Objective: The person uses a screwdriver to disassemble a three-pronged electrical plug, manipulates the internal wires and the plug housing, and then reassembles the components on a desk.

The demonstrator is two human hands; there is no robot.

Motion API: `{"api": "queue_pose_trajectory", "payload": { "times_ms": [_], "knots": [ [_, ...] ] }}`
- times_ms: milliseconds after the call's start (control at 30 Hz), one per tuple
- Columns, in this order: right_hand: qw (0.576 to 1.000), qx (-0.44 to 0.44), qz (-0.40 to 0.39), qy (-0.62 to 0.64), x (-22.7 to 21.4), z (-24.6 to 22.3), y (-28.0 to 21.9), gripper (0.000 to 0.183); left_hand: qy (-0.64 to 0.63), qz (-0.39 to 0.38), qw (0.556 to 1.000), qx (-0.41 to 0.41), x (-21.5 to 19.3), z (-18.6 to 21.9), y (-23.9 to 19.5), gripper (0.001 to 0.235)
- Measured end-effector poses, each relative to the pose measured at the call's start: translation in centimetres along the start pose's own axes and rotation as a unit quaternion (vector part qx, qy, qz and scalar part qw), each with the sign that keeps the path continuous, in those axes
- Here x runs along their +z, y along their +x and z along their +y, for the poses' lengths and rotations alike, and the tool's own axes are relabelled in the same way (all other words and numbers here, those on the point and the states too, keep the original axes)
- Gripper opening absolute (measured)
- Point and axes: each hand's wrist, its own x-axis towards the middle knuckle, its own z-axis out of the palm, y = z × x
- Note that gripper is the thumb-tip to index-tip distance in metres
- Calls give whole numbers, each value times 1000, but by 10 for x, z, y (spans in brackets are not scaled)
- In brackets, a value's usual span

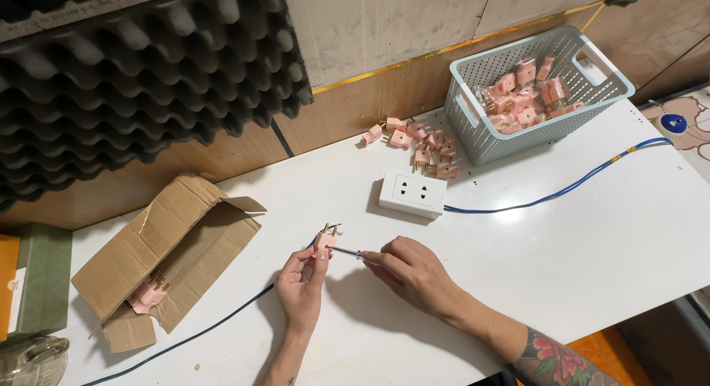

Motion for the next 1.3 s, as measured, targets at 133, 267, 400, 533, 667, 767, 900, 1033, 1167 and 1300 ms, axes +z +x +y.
{"api": "queue_pose_trajectory", "payload": {
  "times_ms": [133, 267, 400, 533, 667, 767, 900, 1033, 1167, 1300],
  "knots": [
    [1000, -14, 3, -1, -1, -3, 3, 20, 32, 6, 999, 5, 1, 8, -2, 23],
    [999, -6, -3, -39, 2, 1, 0, 14, 55, 8, 998, 19, 1, 6, 0, 24],
    [999, 4, -7, -47, 6, 1, -3, 20, 92, 15, 993, 72, 1, 4, 0, 20],
    [995, 48, -54, -73, 14, 9, -12, 19, 112, 26, 984, 138, 2, -2, -3, 18],
    [984, 108, -122, -66, 30, 22, -28, 11, 208, 47, 945, 248, 1, 0, -6, 17],
    [985, 131, -106, -40, 38, 28, -35, 15, 237, 42, 907, 344, 0, 5, -6, 17],
    [984, 173, -42, 29, 40, 28, -31, 29, 258, 51, 858, 441, -3, 5, -3, 22],
    [985, 150, -48, 72, 25, 21, -14, 9, 268, 43, 821, 501, -4, 24, -5, 23],
    [943, 236, -133, 193, 26, 26, -20, 28, 266, 24, 790, 551, -8, 28, -7, 26],
    [890, 322, -107, 304, 28, 27, -26, 12, 273, 29, 756, 595, -8, 34, -12, 28]
  ]
}}
